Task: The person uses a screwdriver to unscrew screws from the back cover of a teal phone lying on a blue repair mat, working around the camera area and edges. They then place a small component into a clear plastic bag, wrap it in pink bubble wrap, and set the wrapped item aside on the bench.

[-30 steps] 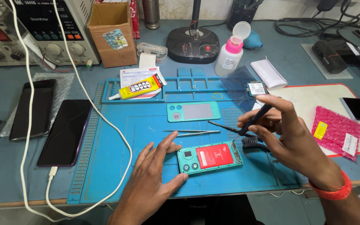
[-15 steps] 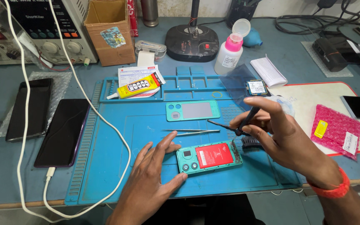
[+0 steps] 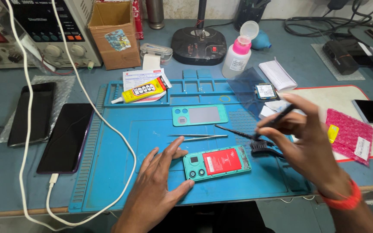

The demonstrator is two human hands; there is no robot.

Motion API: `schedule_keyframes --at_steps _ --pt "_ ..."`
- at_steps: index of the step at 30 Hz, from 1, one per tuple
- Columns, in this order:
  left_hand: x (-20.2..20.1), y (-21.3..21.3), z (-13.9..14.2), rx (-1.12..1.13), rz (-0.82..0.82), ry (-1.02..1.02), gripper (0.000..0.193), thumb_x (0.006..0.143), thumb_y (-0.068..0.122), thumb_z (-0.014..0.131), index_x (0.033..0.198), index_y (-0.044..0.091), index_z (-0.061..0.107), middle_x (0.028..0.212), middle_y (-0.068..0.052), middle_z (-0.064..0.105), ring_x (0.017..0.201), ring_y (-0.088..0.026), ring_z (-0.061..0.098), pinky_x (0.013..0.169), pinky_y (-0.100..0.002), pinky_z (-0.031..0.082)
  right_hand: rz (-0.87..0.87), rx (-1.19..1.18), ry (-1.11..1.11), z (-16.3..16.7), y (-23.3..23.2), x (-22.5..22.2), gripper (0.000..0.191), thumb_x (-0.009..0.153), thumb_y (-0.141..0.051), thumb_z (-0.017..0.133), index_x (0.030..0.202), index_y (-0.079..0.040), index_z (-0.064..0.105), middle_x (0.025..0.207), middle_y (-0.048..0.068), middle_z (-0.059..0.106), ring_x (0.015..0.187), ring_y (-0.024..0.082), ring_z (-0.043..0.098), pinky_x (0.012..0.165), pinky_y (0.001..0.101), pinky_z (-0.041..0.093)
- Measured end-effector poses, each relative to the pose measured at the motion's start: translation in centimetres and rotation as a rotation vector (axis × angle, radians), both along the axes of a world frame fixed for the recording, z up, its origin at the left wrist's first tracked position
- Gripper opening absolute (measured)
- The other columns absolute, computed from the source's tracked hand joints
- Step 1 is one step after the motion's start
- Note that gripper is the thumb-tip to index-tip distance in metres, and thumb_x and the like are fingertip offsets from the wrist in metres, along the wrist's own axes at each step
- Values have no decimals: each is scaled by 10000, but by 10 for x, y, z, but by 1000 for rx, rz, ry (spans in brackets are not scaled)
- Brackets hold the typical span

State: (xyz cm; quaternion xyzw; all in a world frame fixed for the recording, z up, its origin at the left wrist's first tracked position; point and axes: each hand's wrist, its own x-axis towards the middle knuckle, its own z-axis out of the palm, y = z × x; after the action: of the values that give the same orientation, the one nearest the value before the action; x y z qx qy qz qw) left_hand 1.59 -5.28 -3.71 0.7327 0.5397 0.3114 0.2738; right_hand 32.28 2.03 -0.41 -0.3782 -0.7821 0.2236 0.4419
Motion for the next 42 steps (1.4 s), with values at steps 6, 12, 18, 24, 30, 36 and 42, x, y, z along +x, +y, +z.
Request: schedule_keyframes --at_steps 6,12,18,24,30,36,42 --pt "-1 0 -1 -7 1 4 939 782 283 793 1586 165 323 1340 -86 686 1328 -276 556 1208 -528 186 -22 -68 -121 0 -31 17 758 850 -1 715 1453 -153 281 966 120 755 886 203 797 727 339 658" --pt "-1 0 0 -5 8 11 939 778 282 790 1584 162 324 1331 -86 688 1339 -284 569 1206 -532 194 17 -1 -109 -5 -34 17 747 875 7 699 1459 -160 264 1014 136 732 935 219 790 787 351 670" --pt "0 0 0 -23 18 29 944 783 293 792 1589 172 316 1326 -80 688 1304 -269 568 1211 -531 190 27 -16 -105 -7 -35 17 751 881 3 703 1457 -175 254 1018 133 744 913 209 800 774 343 676" --pt "0 0 0 -22 19 31 940 780 293 791 1586 173 324 1329 -77 685 1313 -271 577 1213 -527 189 153 -40 -80 -8 -36 18 729 912 16 661 1465 -207 241 1098 148 747 1006 233 796 787 343 666" --pt "0 -1 -2 36 18 19 890 783 280 792 1543 142 350 1317 -69 679 1307 -268 581 1204 -522 211 130 -30 -164 -11 -41 21 675 905 4 673 1418 -243 310 1096 87 783 1017 230 763 765 335 654" --pt "-1 -2 -3 58 10 12 865 795 278 786 1530 132 356 1308 -69 677 1299 -262 582 1210 -521 218 22 133 -150 -16 -34 18 729 832 -50 784 1397 -175 341 1000 103 737 936 215 807 801 357 641" --pt "1 -2 -3 47 10 25 880 791 282 789 1543 146 354 1353 -71 672 1296 -268 571 1205 -520 216 14 154 -164 -9 -38 13 755 801 -19 783 1388 -167 333 990 131 747 933 243 801 813 379 676"
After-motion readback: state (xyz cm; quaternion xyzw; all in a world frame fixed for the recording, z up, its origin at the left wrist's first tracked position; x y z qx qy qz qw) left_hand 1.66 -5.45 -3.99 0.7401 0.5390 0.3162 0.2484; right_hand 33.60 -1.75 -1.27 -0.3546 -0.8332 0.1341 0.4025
